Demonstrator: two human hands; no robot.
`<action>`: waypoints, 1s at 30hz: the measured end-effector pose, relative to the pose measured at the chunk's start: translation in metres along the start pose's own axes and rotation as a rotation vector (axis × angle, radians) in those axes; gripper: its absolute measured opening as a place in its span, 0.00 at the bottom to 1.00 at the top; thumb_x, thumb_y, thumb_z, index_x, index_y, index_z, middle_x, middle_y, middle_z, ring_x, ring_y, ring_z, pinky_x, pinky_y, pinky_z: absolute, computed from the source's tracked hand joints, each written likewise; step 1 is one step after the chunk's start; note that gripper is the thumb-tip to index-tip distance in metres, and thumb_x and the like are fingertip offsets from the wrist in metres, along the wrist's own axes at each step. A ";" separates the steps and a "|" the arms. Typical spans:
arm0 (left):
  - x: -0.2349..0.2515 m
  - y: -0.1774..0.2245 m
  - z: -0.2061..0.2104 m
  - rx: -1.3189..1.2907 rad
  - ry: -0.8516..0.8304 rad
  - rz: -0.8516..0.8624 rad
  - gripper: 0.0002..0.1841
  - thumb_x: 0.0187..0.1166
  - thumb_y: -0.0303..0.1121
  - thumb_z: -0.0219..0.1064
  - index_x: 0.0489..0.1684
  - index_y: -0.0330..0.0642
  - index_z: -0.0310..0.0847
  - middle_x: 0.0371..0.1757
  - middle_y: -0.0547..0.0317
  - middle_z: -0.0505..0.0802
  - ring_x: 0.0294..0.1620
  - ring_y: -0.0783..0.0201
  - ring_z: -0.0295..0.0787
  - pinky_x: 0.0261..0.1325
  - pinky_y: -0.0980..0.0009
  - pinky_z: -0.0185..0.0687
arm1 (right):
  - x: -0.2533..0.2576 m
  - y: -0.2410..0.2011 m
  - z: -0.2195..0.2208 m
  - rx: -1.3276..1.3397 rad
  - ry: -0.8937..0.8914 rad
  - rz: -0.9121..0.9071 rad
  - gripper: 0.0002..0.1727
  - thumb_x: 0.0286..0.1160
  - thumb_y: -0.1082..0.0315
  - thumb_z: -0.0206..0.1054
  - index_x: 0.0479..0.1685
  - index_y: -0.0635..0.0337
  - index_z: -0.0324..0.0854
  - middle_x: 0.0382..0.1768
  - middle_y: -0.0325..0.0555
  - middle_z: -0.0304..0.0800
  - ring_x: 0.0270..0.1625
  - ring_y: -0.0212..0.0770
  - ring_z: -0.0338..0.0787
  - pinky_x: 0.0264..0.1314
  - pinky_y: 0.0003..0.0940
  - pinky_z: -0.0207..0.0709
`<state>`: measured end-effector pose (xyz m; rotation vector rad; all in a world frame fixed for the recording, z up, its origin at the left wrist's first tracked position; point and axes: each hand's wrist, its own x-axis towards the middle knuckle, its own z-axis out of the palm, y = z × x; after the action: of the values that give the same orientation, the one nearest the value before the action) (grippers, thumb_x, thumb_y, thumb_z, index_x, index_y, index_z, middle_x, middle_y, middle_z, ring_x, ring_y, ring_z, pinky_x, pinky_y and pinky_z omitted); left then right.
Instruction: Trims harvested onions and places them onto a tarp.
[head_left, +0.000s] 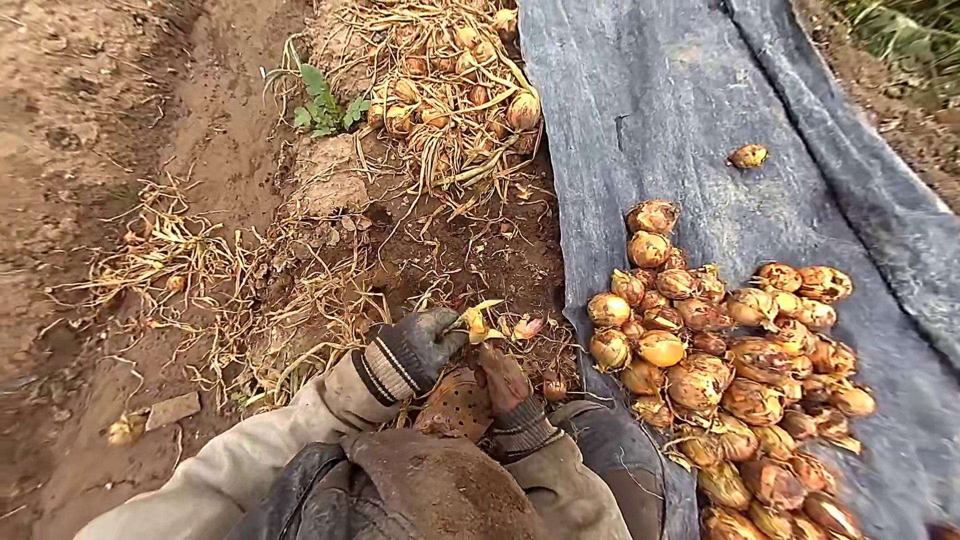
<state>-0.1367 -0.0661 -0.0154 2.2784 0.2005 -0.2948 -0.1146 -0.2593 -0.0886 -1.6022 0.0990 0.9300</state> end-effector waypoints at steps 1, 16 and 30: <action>0.002 -0.007 0.002 0.040 0.049 0.054 0.15 0.82 0.40 0.67 0.59 0.44 0.90 0.57 0.52 0.95 0.59 0.59 0.92 0.68 0.50 0.84 | 0.001 -0.004 -0.007 -0.027 0.062 0.014 0.18 0.88 0.58 0.59 0.53 0.67 0.81 0.22 0.41 0.76 0.16 0.34 0.73 0.21 0.33 0.76; -0.106 -0.152 -0.014 0.630 -0.149 -0.596 0.23 0.81 0.31 0.63 0.77 0.49 0.80 0.84 0.55 0.78 0.76 0.43 0.80 0.74 0.41 0.75 | 0.065 -0.017 0.033 -1.107 0.028 0.125 0.49 0.60 0.40 0.81 0.84 0.49 0.69 0.75 0.63 0.78 0.72 0.64 0.83 0.72 0.65 0.76; -0.327 -0.270 -0.037 0.344 0.477 -1.393 0.40 0.71 0.46 0.76 0.87 0.46 0.67 0.87 0.42 0.72 0.83 0.37 0.71 0.79 0.36 0.70 | -0.022 -0.029 -0.145 0.843 0.527 -0.392 0.32 0.93 0.38 0.28 0.43 0.51 0.68 0.17 0.32 0.77 0.14 0.28 0.78 0.17 0.26 0.77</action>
<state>-0.5097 0.1237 -0.0944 2.1010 2.1091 -0.4790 -0.0414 -0.3857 -0.0581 -0.9719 0.4610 0.0889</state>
